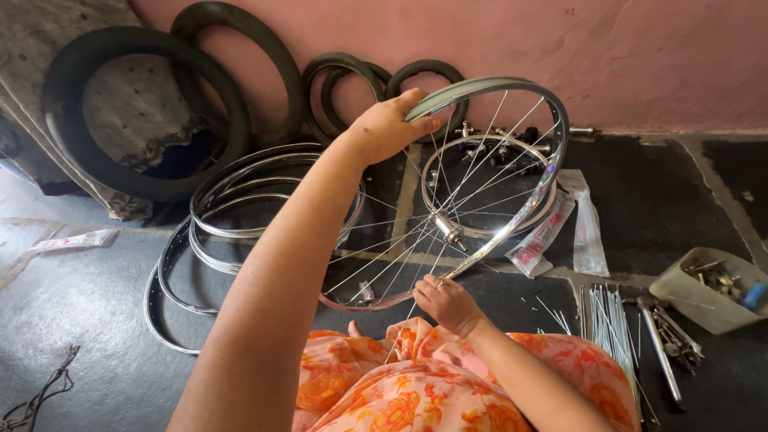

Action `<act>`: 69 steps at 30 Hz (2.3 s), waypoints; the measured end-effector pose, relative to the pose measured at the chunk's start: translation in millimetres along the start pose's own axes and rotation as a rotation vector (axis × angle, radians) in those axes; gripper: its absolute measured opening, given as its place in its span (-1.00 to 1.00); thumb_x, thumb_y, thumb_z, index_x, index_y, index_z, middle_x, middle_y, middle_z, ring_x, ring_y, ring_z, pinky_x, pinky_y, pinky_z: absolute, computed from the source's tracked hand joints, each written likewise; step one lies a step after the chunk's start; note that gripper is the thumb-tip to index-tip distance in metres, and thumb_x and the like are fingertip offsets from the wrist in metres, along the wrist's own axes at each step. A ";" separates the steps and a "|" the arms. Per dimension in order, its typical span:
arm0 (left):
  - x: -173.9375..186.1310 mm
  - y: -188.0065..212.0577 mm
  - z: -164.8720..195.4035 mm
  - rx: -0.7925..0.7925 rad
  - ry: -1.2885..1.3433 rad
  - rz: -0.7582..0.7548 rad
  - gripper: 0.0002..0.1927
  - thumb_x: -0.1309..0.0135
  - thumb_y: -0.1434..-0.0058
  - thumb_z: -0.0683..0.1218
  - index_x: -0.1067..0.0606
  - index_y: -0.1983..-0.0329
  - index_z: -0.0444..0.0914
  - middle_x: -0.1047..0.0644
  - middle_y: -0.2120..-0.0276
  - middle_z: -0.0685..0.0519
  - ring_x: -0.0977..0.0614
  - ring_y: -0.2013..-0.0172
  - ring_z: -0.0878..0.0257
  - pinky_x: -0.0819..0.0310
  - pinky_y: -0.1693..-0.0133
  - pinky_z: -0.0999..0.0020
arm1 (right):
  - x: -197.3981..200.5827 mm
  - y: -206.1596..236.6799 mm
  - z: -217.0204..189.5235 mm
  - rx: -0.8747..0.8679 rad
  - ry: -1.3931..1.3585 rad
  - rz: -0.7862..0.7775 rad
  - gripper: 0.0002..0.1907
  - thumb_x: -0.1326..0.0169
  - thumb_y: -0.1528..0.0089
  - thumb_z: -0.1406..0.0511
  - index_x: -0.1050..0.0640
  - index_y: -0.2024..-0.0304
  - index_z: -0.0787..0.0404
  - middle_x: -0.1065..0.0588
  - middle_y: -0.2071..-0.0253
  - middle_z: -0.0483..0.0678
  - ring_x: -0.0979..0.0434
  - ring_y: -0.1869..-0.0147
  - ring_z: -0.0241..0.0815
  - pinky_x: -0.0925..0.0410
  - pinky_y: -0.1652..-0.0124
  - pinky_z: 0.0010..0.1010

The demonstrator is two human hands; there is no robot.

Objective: The person assembles a bicycle wheel by inserting spokes through the hub and rim, then tightening them with nipples. The person rotates the wheel to access different spoke holes and continues the process.

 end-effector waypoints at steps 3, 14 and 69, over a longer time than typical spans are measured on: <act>0.6 0.8 1.0 0.014 0.019 -0.013 -0.41 -0.08 -0.20 0.30 -0.42 -0.22 -0.03 -0.64 0.08 -0.06 -0.64 -0.03 0.00 -0.44 -0.06 0.14 | -2.2 2.6 2.6 -0.164 -0.121 0.107 -0.70 -0.04 -0.16 0.38 -0.55 0.03 0.13 -0.52 -0.01 -0.13 -0.52 -0.14 -0.06 -0.43 -0.07 -0.27; 1.7 3.0 6.9 0.012 0.000 -0.003 -0.46 -0.06 -0.22 0.31 -0.44 -0.18 0.00 -0.64 0.07 -0.05 -0.63 -0.03 0.00 -0.44 -0.05 0.12 | -13.3 14.7 16.1 -0.809 -0.326 0.021 -0.21 0.02 -0.20 0.42 -0.12 -0.49 0.10 -0.53 0.04 -0.09 -0.56 -0.01 -0.01 -0.46 0.08 -0.24; 4.5 10.7 11.6 0.041 -0.003 -0.007 -0.51 -0.05 -0.21 0.32 -0.46 -0.08 -0.01 -0.64 0.13 -0.04 -0.65 0.01 -0.01 -0.44 0.00 0.09 | -12.6 -16.2 24.1 -0.942 -0.817 0.046 0.07 -0.09 -0.16 0.46 0.24 -0.55 0.09 -0.57 0.08 -0.01 -0.63 0.27 -0.22 -0.48 0.19 -0.42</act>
Point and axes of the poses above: each hand's wrist, its own y-axis away from the middle knuckle, its own x-axis out of the back of the hand, z = x × y, the point moved 1 cm from there along -y, towards the middle knuckle
